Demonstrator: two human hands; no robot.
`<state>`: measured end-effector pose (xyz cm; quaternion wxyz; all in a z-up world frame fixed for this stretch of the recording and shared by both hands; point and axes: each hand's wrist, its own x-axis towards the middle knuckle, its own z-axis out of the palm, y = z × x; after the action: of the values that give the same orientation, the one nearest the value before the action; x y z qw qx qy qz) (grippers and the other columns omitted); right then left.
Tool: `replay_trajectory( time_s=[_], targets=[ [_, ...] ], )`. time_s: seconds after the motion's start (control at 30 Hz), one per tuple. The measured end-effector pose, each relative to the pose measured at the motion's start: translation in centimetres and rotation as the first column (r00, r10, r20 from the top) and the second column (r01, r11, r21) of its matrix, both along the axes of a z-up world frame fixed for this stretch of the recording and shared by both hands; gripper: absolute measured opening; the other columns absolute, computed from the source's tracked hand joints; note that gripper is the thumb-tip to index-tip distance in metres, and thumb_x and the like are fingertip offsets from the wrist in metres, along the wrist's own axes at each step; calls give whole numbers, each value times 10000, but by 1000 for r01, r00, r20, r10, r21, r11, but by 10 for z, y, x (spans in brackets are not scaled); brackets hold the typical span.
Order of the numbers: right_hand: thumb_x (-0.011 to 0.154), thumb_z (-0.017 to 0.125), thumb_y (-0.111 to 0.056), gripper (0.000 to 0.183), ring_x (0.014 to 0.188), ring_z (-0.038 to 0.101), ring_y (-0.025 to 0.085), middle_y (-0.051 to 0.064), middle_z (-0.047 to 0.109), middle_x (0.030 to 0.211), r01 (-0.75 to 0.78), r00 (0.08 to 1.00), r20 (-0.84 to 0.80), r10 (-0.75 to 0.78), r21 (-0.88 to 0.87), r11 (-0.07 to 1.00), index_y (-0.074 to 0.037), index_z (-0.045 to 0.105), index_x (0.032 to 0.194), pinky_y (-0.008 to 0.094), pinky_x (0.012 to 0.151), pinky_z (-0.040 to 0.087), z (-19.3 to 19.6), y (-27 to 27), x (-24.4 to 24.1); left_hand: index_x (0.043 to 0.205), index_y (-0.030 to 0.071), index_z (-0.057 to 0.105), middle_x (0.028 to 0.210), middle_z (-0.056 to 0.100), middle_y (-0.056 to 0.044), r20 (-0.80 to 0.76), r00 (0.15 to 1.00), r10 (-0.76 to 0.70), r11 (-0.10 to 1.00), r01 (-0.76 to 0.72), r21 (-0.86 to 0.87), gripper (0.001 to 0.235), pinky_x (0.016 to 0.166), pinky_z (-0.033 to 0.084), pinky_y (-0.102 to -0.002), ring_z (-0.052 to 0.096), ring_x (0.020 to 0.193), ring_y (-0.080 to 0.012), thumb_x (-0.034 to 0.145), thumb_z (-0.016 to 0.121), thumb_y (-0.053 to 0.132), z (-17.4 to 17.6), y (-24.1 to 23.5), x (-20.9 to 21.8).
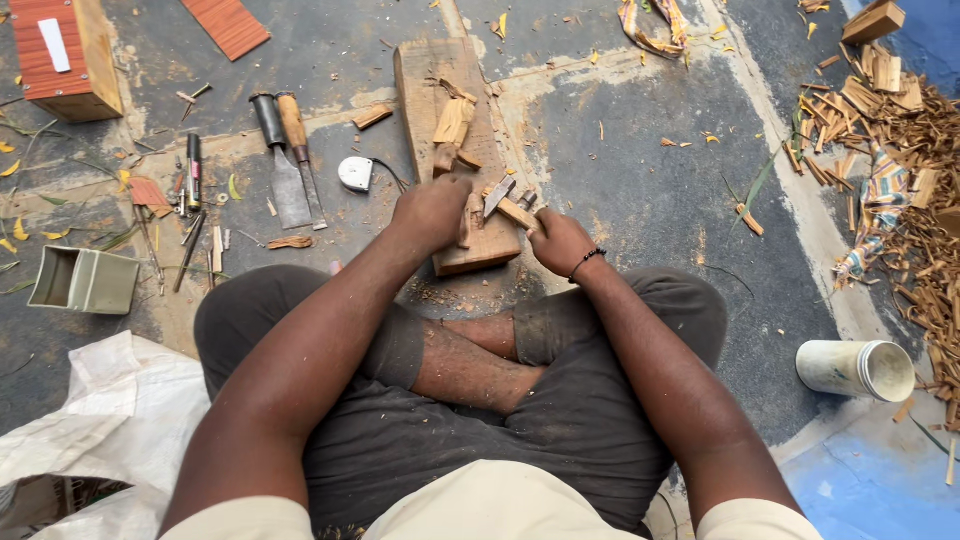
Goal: The person sits cross-legged on the ground and uses a hammer and chisel to carve a small wooden block. They repeatedly strike the chisel to remove wood shavings, occasionally pausing to inspect the piece or adjust its position on a wooden base.
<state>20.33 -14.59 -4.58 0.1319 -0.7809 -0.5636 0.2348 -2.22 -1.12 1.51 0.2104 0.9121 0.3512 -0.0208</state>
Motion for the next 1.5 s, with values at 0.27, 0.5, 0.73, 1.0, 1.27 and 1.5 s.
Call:
replay_trajectory(
  time_s=[0.27, 0.5, 0.73, 1.0, 1.27, 1.5],
  targets=[
    [945, 598, -252, 310, 817, 712, 336, 210, 722, 889, 86, 988, -124, -94, -64, 994, 21, 688, 1062, 463, 772, 548, 7, 3, 7, 1318, 87, 550, 1272, 603, -123, -141, 987, 75, 976, -102, -195, 631, 972, 547, -433, 619, 1177, -270, 804, 851, 293, 39, -14, -4],
    [946, 622, -275, 327, 811, 699, 345, 207, 714, 894, 83, 988, -128, -87, -41, 996, 21, 689, 1069, 466, 751, 540, 9, 4, 7, 1281, 139, 629, 1265, 641, -88, -76, 997, -9, 992, 0, -124, 352, 905, 571, -449, 666, 1103, -260, 932, 677, 147, 25, -19, -1],
    [960, 621, -270, 322, 857, 693, 381, 232, 712, 911, 40, 994, -104, -42, -28, 999, 29, 689, 1059, 489, 787, 529, 16, 6, 5, 1216, 251, 698, 1033, 753, -109, -118, 868, -483, 871, 462, -166, 394, 809, 591, -471, 730, 965, -328, 861, 635, 93, -25, -67, 10],
    [970, 606, -265, 320, 877, 703, 380, 234, 718, 921, 38, 996, -80, -44, -73, 997, 27, 681, 1074, 494, 809, 531, 26, 6, -2, 1128, 158, 735, 1054, 746, -162, -239, 834, -497, 865, 455, -213, 268, 827, 594, -481, 728, 982, -362, 914, 584, 219, -94, -83, 14],
    [971, 593, -284, 326, 838, 693, 336, 192, 717, 916, 96, 985, -138, -106, -75, 992, 6, 698, 1077, 471, 776, 531, 20, 5, 4, 1062, 113, 773, 1041, 753, -153, -107, 881, -460, 885, 445, -136, 241, 854, 595, -465, 730, 973, -343, 909, 588, 136, -61, -83, 19],
    [965, 653, -284, 299, 748, 649, 217, 121, 683, 887, 196, 954, -232, -188, 14, 980, -3, 700, 1057, 378, 686, 540, 21, 4, 13, 1087, 152, 758, 1000, 772, -115, 276, 944, -180, 931, 254, -262, 279, 831, 573, -434, 738, 926, -297, 855, 744, 305, 40, -41, 2]
  ],
)
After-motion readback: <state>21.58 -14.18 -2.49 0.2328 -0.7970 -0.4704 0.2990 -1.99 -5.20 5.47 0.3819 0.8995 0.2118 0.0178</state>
